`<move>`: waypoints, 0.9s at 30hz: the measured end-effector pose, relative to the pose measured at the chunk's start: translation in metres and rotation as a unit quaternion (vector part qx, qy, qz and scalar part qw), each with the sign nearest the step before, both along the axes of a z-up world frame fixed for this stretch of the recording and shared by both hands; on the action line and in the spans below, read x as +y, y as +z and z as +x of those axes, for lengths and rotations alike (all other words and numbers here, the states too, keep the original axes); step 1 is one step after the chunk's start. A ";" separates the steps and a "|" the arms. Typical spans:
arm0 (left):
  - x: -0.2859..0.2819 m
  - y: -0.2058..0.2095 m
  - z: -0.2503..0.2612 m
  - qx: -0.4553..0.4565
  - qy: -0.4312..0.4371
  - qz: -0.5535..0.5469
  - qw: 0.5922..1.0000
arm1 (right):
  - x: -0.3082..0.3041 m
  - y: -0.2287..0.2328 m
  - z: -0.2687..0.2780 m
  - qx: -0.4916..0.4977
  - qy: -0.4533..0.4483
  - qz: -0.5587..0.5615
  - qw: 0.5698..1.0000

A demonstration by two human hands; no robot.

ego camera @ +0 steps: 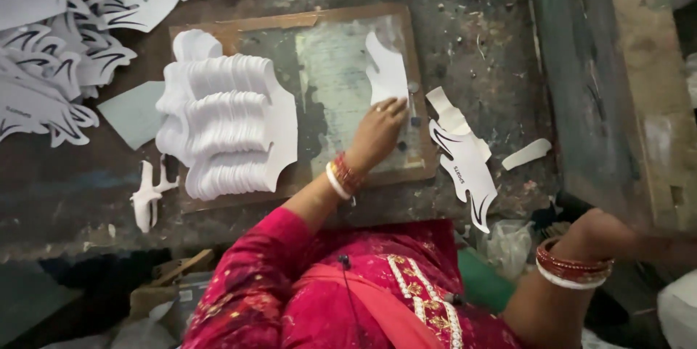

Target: The person performs screen printing on white cutout shapes. They pour black ink onto a screen, spread it with a squeegee, and press the ink through the mesh onto the shapes placed on a table. The person repeatedly picks up printed shapes and places them on a growing pile.

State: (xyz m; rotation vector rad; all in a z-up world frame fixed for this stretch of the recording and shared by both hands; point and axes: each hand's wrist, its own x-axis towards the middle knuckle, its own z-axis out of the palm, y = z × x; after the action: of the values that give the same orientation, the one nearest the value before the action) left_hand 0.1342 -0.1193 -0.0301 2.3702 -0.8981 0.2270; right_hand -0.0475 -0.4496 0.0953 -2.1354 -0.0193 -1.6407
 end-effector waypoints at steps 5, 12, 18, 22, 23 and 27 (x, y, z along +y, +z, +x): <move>0.014 0.009 -0.024 -0.005 -0.029 0.051 0.998 | 0.024 0.029 0.002 0.036 -0.124 -0.130 0.983; 0.017 0.000 -0.023 0.012 -0.028 0.033 0.999 | 0.033 0.021 0.000 0.024 -0.155 -0.189 0.969; 0.019 0.025 -0.046 0.029 -0.043 0.044 0.998 | 0.023 -0.047 -0.018 -0.005 -0.057 0.069 0.996; 0.057 0.057 -0.100 0.185 -0.173 0.020 0.967 | 0.085 -0.044 -0.005 0.066 0.079 0.139 0.985; 0.069 0.059 -0.115 0.295 -0.211 -0.053 0.930 | 0.113 -0.038 -0.001 0.139 0.171 0.115 0.969; 0.113 0.051 -0.130 0.553 -0.087 -0.471 0.682 | 0.183 0.001 0.038 0.298 0.309 -0.048 0.902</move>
State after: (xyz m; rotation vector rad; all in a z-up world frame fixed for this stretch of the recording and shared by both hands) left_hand 0.0039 -0.0064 0.0211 1.0383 -0.2240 -0.6415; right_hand -0.0100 -0.2666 0.0959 -2.2870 -0.5371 -0.6134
